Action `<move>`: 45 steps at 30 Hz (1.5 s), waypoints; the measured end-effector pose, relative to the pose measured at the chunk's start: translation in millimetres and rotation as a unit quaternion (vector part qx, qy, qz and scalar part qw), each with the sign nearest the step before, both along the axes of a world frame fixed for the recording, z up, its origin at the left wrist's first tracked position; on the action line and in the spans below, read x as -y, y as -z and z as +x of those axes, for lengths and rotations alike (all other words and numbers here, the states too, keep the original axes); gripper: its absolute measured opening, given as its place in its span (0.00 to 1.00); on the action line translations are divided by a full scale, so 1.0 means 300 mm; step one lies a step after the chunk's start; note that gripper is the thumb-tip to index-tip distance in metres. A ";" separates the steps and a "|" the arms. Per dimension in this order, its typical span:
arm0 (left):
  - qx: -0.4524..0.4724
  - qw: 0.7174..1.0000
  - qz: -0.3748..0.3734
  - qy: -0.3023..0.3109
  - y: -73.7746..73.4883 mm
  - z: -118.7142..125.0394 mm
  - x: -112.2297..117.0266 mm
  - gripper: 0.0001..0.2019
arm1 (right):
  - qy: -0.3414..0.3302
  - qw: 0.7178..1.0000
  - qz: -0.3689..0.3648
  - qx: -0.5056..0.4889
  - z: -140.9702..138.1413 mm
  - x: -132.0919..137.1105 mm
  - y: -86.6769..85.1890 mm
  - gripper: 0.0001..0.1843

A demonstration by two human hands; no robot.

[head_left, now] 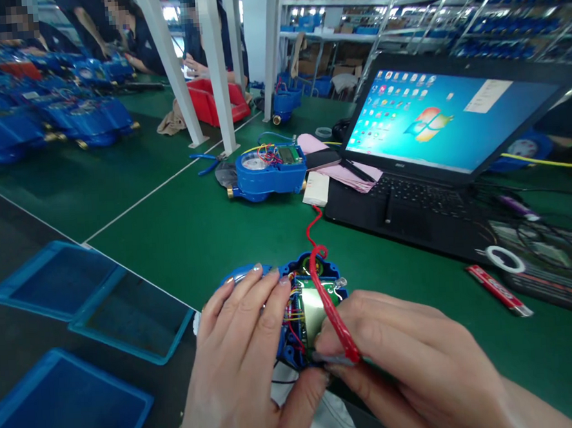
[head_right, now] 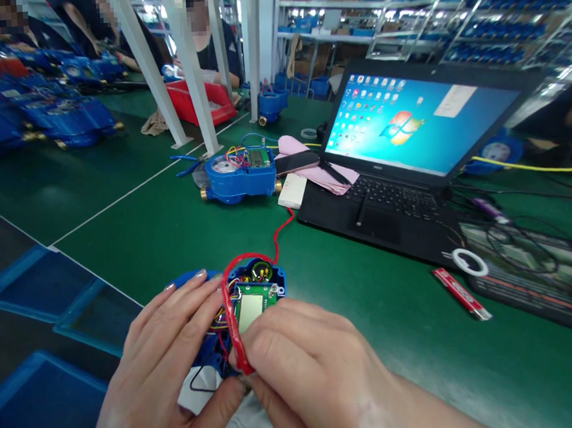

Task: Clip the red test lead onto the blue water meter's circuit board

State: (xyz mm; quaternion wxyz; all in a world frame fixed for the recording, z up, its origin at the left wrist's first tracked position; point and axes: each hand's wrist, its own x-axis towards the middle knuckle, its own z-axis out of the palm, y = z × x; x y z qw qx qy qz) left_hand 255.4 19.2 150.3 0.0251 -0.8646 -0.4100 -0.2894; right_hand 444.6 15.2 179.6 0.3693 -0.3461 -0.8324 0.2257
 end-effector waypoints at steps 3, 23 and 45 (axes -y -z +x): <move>-0.001 0.999 0.033 0.005 0.011 -0.008 -0.008 0.26 | 0.000 1.000 -0.015 0.001 0.001 -0.004 0.001 0.06; -0.060 0.996 0.061 0.009 0.035 -0.036 -0.026 0.30 | 0.029 0.998 -0.024 0.055 0.001 0.005 -0.001 0.06; 0.005 1.000 -0.024 -0.007 -0.010 0.000 0.015 0.24 | -0.019 0.999 -0.012 0.027 0.008 -0.010 0.006 0.06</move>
